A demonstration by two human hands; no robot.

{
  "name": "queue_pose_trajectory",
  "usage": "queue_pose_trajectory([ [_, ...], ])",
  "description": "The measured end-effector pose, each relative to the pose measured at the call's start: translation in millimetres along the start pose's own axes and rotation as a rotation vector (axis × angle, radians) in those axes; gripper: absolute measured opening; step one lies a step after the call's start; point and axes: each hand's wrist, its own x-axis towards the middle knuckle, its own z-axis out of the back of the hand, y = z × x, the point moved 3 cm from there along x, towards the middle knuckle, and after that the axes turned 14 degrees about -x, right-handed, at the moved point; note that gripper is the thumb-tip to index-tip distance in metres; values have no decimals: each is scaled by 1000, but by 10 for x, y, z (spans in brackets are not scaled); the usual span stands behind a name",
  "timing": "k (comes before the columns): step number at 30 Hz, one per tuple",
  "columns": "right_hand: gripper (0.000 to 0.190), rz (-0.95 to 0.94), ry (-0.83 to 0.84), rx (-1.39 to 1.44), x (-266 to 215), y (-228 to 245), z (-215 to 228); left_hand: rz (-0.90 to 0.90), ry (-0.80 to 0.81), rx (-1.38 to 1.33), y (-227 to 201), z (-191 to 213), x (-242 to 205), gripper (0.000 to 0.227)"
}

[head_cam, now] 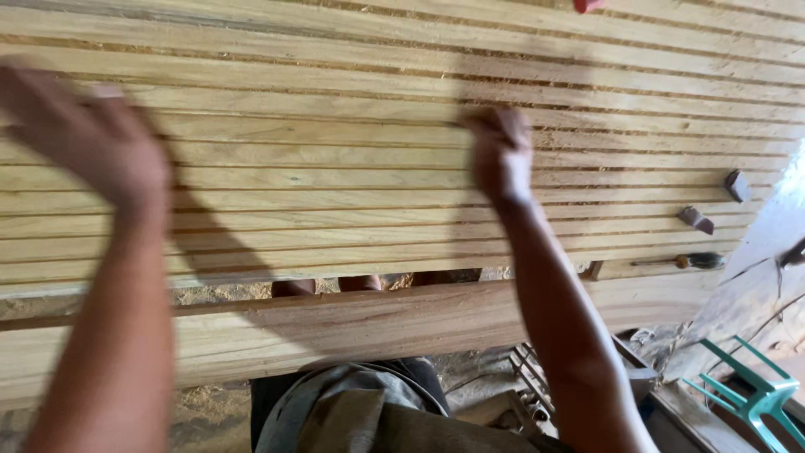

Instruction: The person sands a large wooden board using a sanding block, moving it back and forth along the grain. The person occasionally switches hands and adjusts position to cover different areas of the board.

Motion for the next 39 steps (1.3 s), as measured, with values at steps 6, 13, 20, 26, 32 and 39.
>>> queue_pose_trajectory([
  [6, 23, 54, -133, -307, -92, -84, -201, 180, 417, 149, -1353, -286, -154, 78],
  [13, 29, 196, 15, -311, 143, 574, -1286, 72, 347, 137, -1721, 143, -90, 72],
  [20, 23, 124, -116, -434, -16, -26, 97, 84, 384, 134, -1748, 128, -75, 75],
  [26, 36, 106, -48, -346, 147, 740, -1222, 109, 385, 123, -1710, 73, -53, 75],
  [32, 32, 18, 97, -378, 68, 226, -777, 87, 378, 108, -1729, 125, -78, 76],
  [39, 30, -35, -110, -207, 32, 295, -600, 81, 393, 125, -1681, 67, -111, 76],
])
